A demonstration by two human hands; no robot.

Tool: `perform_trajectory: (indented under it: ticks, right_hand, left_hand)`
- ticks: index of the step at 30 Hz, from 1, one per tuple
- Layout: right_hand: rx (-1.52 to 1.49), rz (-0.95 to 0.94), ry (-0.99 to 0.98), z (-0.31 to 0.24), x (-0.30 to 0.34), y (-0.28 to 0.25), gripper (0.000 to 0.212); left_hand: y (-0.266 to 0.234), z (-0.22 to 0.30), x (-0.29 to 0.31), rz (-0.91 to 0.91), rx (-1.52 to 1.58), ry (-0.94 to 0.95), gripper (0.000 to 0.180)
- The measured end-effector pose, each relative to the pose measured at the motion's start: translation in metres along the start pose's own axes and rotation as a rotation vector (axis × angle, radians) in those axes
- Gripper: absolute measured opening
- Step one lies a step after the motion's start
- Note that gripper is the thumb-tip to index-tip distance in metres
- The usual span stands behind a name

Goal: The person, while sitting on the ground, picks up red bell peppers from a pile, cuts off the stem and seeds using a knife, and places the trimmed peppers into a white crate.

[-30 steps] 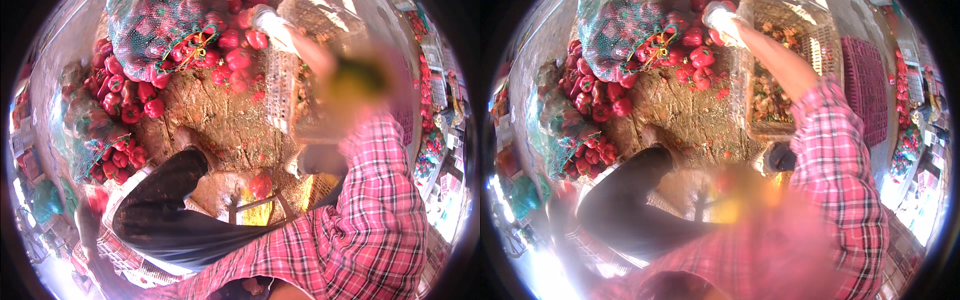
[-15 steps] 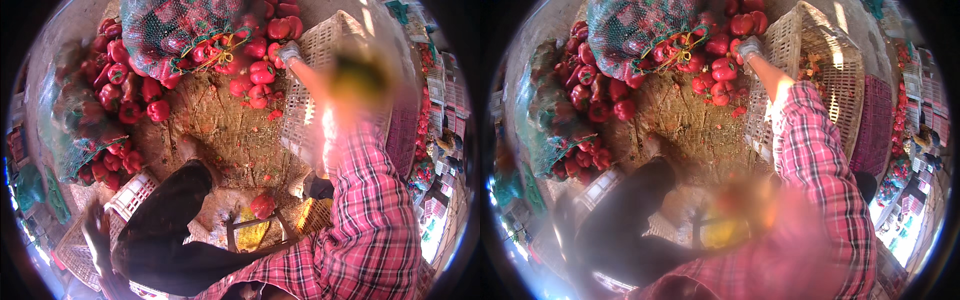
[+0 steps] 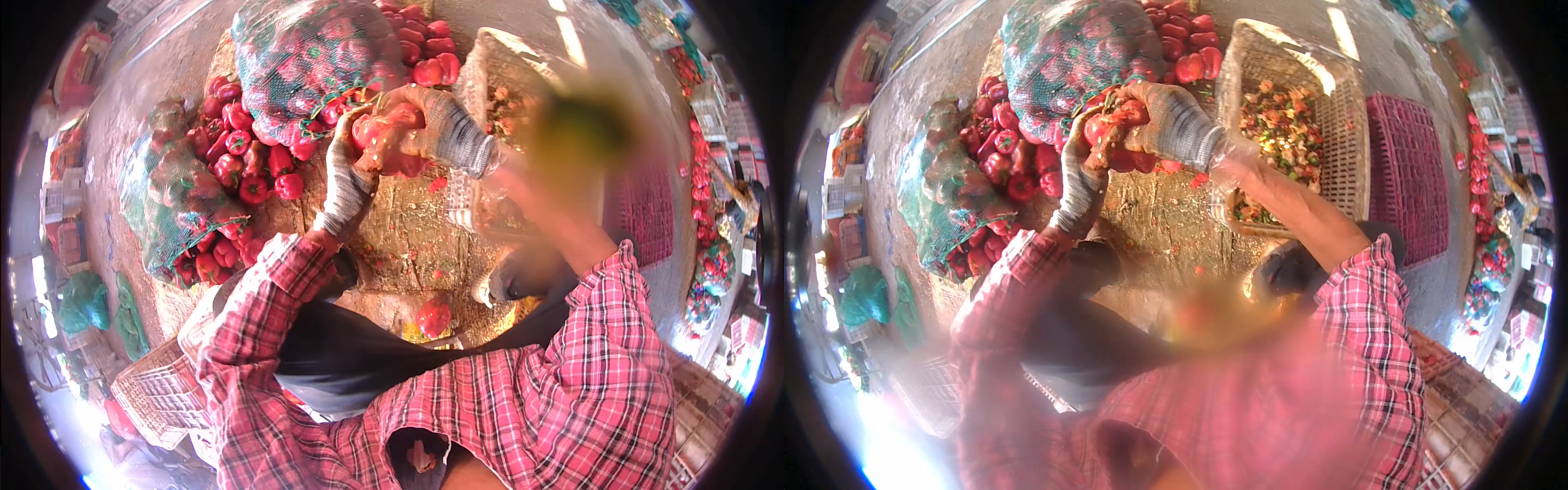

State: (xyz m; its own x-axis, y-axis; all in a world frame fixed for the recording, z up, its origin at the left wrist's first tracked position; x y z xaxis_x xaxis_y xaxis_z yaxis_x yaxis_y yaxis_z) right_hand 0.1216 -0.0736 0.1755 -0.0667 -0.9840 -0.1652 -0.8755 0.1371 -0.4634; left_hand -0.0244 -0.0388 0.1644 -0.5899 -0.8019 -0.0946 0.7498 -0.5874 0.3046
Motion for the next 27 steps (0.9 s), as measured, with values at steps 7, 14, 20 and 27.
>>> perform_trajectory:
  ticks: [7, 14, 20, 27]
  right_hand:
    - [-1.086, 0.275, 0.227, 0.023, 0.074, -0.01, 0.02]
    - [-1.133, 0.375, 0.296, 0.018, 0.106, -0.006, 0.014]
    - [-0.971, 0.314, 0.232, 0.025, 0.102, 0.006, 0.022]
    - [-0.394, -0.212, 0.153, 0.034, 0.104, -0.013, 0.032]
  left_hand:
    - [0.049, -0.015, 0.043, -0.009, -0.195, 0.122, 0.056]
    - [0.057, -0.048, 0.049, 0.181, 0.004, 0.043, 0.047]
    - [0.041, -0.076, 0.04, 0.248, 0.263, -0.104, 0.031]
    - [0.034, -0.08, 0.048, 0.201, 0.201, -0.335, 0.021]
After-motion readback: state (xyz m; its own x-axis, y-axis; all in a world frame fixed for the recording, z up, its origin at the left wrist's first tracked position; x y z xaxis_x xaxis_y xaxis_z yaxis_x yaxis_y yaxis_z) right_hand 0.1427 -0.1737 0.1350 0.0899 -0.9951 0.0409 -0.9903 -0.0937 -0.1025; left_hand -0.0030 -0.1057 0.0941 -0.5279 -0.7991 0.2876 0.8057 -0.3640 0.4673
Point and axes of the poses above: each hand's wrist, its own x-axis away from the middle knuckle, its own y-axis out of the palm, z = x × y, the point moved 3 cm from there along -x, towards the middle knuckle, and after that the axes turned 3 degrees about -x, right-handed, at the moved point
